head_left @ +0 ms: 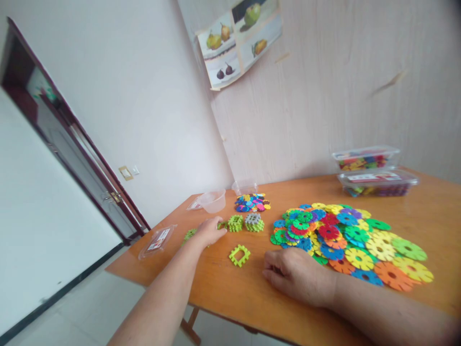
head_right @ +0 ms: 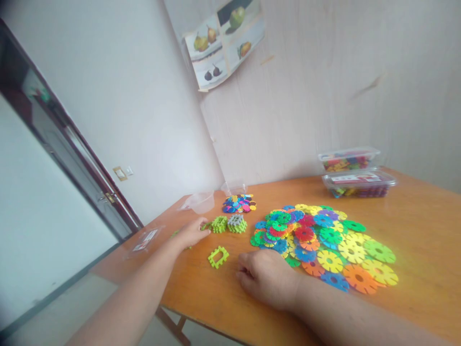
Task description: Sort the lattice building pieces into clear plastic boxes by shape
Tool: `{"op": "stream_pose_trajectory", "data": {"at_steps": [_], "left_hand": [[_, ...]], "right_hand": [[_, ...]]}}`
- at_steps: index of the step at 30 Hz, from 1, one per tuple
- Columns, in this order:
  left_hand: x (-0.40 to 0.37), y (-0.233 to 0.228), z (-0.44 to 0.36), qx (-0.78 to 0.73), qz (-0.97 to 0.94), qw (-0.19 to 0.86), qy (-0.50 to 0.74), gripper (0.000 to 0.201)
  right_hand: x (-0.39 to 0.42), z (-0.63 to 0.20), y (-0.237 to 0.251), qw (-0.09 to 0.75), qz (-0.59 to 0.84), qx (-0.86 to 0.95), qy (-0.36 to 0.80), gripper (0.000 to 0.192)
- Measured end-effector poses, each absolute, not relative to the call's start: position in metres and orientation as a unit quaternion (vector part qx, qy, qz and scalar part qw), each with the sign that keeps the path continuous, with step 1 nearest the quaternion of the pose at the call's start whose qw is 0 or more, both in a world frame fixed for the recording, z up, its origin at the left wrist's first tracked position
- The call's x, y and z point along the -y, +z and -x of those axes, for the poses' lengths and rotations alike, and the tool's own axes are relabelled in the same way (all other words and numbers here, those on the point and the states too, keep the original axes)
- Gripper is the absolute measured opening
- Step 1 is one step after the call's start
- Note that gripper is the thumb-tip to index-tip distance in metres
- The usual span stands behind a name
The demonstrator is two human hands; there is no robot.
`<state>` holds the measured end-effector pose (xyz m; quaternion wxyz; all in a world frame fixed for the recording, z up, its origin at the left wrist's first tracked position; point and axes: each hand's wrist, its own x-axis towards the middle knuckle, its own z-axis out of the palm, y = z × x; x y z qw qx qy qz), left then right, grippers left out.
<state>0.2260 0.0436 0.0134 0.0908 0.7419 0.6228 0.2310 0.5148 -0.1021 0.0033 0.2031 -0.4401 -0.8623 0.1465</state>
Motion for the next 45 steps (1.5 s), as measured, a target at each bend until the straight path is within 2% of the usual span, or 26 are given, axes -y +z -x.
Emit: {"op": "stream_pose_trajectory", "data": {"at_steps": [5, 14, 21, 29, 34, 42, 45], "left_hand": [[-0.048, 0.013, -0.225, -0.613, -0.749, 0.071, 0.241, 0.011], [-0.037, 0.028, -0.212, -0.623, -0.706, 0.037, 0.334, 0.024], [0.011, 0.032, -0.229, -0.625, -0.612, 0.242, 0.419, 0.032], [0.056, 0.024, -0.258, -0.607, -0.614, 0.316, 0.394, 0.033], [0.065, 0.016, -0.267, -0.605, -0.638, 0.299, 0.371, 0.027], [0.057, 0.006, -0.257, -0.579, -0.72, 0.187, 0.334, 0.018], [0.062, 0.006, -0.259, -0.554, -0.741, 0.199, 0.322, 0.029]], "right_hand": [[0.102, -0.515, 0.004, 0.193, 0.444, 0.862, 0.148, 0.016], [0.104, -0.515, 0.008, 0.19, 0.443, 0.862, 0.155, 0.017], [0.103, -0.515, 0.006, 0.185, 0.442, 0.865, 0.146, 0.016], [0.102, -0.515, 0.005, 0.182, 0.443, 0.866, 0.141, 0.016], [0.101, -0.515, 0.005, 0.176, 0.446, 0.866, 0.14, 0.015], [0.1, -0.515, 0.003, 0.198, 0.434, 0.869, 0.129, 0.015], [0.1, -0.515, 0.001, 0.201, 0.434, 0.869, 0.13, 0.015]]}}
